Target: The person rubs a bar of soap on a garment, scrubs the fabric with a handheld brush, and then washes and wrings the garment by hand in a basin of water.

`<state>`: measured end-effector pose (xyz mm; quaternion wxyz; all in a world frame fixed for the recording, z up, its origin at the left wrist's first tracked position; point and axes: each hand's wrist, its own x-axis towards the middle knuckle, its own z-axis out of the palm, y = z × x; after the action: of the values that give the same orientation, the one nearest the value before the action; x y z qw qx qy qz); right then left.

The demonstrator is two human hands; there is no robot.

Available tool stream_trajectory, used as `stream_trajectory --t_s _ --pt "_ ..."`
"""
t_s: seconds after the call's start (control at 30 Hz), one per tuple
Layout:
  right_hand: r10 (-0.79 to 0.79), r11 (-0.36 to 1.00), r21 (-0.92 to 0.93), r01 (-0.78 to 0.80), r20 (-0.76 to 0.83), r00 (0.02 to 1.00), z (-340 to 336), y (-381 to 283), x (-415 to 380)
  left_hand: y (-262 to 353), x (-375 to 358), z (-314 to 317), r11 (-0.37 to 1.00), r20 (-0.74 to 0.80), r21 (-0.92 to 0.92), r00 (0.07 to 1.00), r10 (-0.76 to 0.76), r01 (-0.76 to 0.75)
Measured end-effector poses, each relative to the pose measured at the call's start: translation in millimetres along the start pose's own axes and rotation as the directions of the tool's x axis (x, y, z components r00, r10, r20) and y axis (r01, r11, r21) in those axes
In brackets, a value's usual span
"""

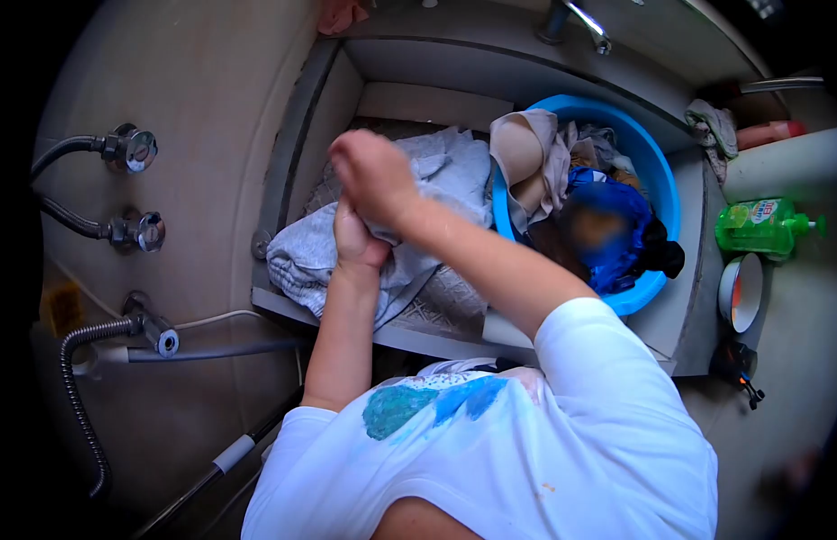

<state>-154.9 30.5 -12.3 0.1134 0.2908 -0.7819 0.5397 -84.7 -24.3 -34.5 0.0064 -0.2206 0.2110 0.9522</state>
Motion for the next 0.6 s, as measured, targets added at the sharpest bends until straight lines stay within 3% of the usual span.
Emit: stream_trajectory --t_s 0.03,0.07,0.1,0.13,0.17,0.2,0.23,0.27,0.37,0.4,0.43,0.47,0.5,0.57,0.6 --pt "-0.122 0.992 0.030 0.122 -0.017 0.992 5.0 -14.2 -14.3 0.7 1.1 -6.5 1.000 0.046 -0.008 0.999 0.011 -0.011" --pt "-0.225 0.972 0.093 0.217 0.096 0.970 5.5 -33.9 -27.6 0.4 3.6 -15.9 0.999 0.142 -0.045 0.989 0.031 -0.024" --pt "-0.328 0.940 0.168 0.298 0.198 0.924 5.1 -45.0 -36.1 -2.2 10.7 -29.7 0.991 0.350 -0.130 0.933 0.087 -0.043" --pt "-0.372 0.927 0.138 0.349 0.218 0.902 6.4 -40.6 -38.3 -8.5 20.4 -40.5 0.970 0.525 -0.243 0.837 0.157 -0.029" --pt "-0.288 0.948 0.168 0.272 0.078 0.954 7.2 -34.6 -33.5 -10.3 22.8 -44.4 0.959 0.581 -0.284 0.793 0.185 -0.015" --pt "-0.201 0.977 0.081 0.197 0.037 0.979 4.2 -25.2 -21.9 -5.7 15.3 -36.5 0.979 0.491 -0.196 0.860 0.144 -0.052" --pt "-0.119 0.993 -0.007 0.119 -0.012 0.993 -0.2 -15.0 -8.4 -3.1 7.6 -26.6 0.996 0.269 -0.054 0.960 0.078 -0.066" --pt "0.062 0.998 -0.001 -0.062 -0.028 0.998 -4.3 -8.3 2.0 -1.3 3.7 -3.1 0.997 0.005 0.054 0.999 0.052 -0.053" --pt "-0.031 1.000 0.007 0.031 -0.045 0.999 0.9 -10.0 -7.4 -3.2 3.1 -26.1 0.987 0.095 0.126 0.992 0.085 -0.097" --pt "-0.112 0.991 0.076 0.114 -0.032 0.993 8.1 -23.7 -21.2 -16.9 16.7 -20.4 0.931 0.479 -0.353 0.836 0.267 -0.095" --pt "-0.168 0.972 0.167 0.162 0.023 0.985 12.2 -39.6 -36.2 -30.5 30.3 -14.6 0.758 0.765 -0.584 0.509 0.394 0.292" --pt "-0.402 0.913 0.136 0.385 0.128 0.907 12.3 -42.4 -45.1 -29.8 32.1 -25.3 0.832 0.737 -0.518 0.596 0.318 0.196" --pt "-0.412 0.911 0.086 0.403 0.190 0.891 7.2 -41.5 -44.2 -23.5 31.0 -40.8 0.898 0.688 -0.428 0.682 0.249 0.104" --pt "-0.194 0.978 0.075 0.192 0.017 0.981 -0.6 -30.6 -28.5 -6.6 25.3 -67.7 0.983 0.542 -0.175 0.829 0.141 -0.052" --pt "-0.178 0.984 0.014 0.179 -0.026 0.984 -9.9 -23.5 -16.6 -1.8 16.0 -45.0 0.993 0.454 -0.030 0.884 0.112 -0.111"
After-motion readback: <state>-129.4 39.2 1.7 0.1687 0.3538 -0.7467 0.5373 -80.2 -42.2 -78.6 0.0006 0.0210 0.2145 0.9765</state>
